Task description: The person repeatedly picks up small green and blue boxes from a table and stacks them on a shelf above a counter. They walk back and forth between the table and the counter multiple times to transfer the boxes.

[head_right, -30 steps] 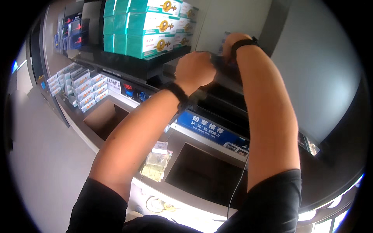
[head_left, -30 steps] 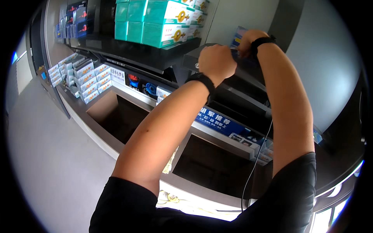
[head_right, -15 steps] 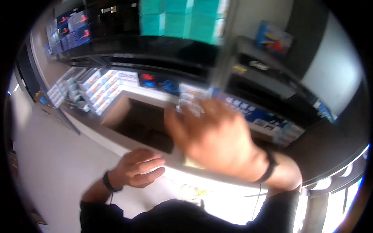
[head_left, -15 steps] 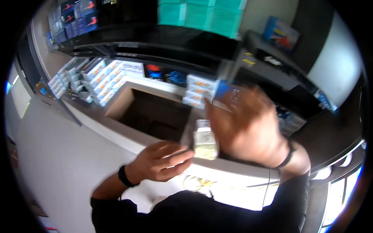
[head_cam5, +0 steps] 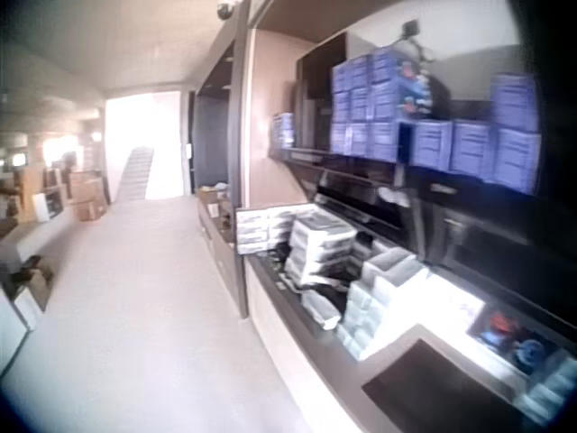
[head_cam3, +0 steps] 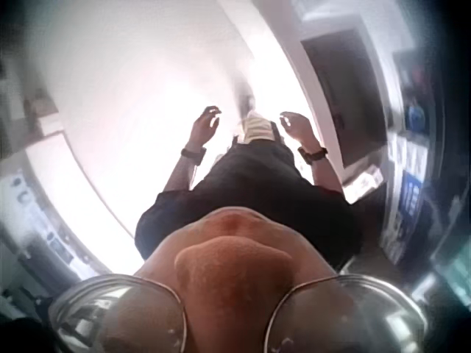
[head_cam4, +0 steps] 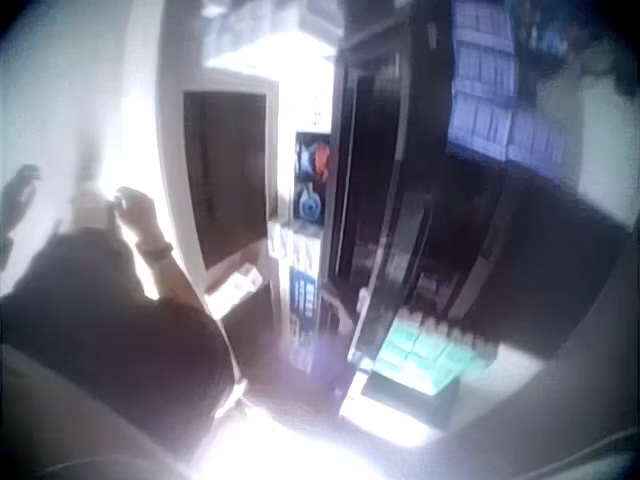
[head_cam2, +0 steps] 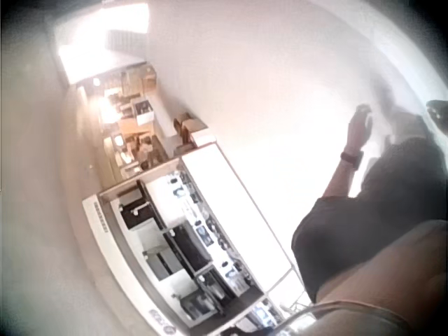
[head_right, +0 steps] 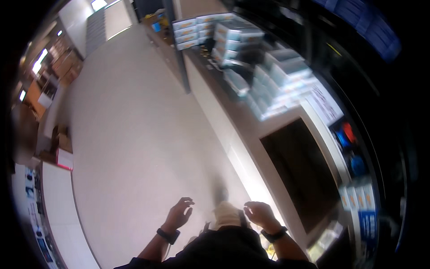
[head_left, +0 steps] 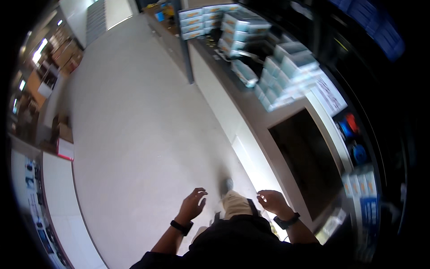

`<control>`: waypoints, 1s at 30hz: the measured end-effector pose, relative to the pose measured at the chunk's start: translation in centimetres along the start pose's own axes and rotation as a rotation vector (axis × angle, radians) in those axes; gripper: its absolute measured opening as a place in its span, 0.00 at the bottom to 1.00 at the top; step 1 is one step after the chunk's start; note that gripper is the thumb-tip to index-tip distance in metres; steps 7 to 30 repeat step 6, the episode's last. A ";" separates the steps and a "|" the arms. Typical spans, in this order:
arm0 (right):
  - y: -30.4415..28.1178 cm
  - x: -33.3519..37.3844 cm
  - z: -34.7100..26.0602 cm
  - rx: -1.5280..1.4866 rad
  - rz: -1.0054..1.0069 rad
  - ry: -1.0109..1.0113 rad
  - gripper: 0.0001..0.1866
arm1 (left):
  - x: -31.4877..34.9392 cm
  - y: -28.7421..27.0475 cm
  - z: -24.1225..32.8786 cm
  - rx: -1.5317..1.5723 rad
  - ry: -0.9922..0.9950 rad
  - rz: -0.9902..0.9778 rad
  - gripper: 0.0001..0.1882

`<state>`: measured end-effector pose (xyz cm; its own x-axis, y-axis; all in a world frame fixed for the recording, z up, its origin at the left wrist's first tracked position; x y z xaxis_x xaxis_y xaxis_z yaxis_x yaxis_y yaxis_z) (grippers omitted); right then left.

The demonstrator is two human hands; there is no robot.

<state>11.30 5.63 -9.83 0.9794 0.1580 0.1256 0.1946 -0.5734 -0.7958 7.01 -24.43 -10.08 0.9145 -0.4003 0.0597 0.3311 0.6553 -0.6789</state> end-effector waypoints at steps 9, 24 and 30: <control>9.6 -30.1 -4.8 0.271 -0.340 -0.403 0.12 | -3.7 -6.2 -25.7 -0.341 -0.575 -0.093 0.22; 9.6 -30.1 -4.8 0.271 -0.340 -0.403 0.12 | -3.7 -6.2 -25.7 -0.341 -0.575 -0.093 0.22; 9.6 -30.1 -4.8 0.271 -0.340 -0.403 0.12 | -3.7 -6.2 -25.7 -0.341 -0.575 -0.093 0.22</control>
Point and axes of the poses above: each hand's wrist, its own x-axis away from the middle knuckle, its own y-axis out of the palm, z = x × y, the point moved 10 cm from there along -x, towards the middle knuckle, and after that the axes turned 3 degrees about -x, right-handed, at the moved point
